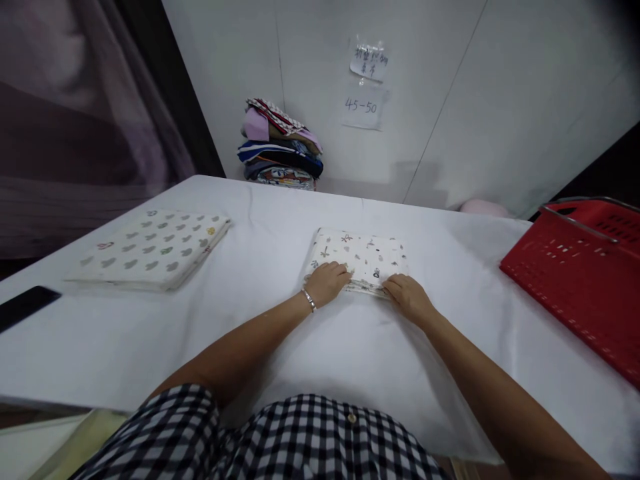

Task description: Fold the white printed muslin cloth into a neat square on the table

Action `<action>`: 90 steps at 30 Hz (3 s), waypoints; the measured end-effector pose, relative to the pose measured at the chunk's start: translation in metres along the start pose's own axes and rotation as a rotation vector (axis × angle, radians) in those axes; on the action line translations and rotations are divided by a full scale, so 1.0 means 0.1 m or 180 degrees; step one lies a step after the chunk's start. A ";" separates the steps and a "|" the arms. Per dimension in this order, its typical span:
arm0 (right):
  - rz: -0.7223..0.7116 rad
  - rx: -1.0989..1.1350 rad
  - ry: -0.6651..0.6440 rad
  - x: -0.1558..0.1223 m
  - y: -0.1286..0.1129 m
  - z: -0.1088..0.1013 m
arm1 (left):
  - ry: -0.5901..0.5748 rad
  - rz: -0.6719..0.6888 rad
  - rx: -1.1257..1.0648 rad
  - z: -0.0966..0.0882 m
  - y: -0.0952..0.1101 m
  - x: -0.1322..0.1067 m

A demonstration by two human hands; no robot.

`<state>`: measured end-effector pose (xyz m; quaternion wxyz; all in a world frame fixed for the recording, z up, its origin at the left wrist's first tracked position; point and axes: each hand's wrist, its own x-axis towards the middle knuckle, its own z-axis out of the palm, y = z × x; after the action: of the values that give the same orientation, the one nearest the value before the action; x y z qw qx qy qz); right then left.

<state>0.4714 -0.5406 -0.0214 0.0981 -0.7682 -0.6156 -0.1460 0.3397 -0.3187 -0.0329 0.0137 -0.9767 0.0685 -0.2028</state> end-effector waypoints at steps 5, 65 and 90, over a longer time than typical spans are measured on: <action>-0.0042 0.0024 -0.0011 -0.02 -0.01 0.04 | -0.0016 0.0072 0.0052 0.04 0.02 -0.06; 0.0120 0.0284 0.0670 -0.45 0.09 0.27 | 0.0236 -0.1216 -0.0562 -0.22 -0.27 -0.73; 0.0055 0.0048 0.0595 -0.52 0.11 0.26 | -0.0077 -0.0420 -0.0117 -0.17 -0.09 -0.49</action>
<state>0.4741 -0.5824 -0.0638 0.1622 -0.7558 -0.5981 -0.2115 0.2893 -0.3028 -0.0362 -0.0169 -0.9816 0.0076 -0.1902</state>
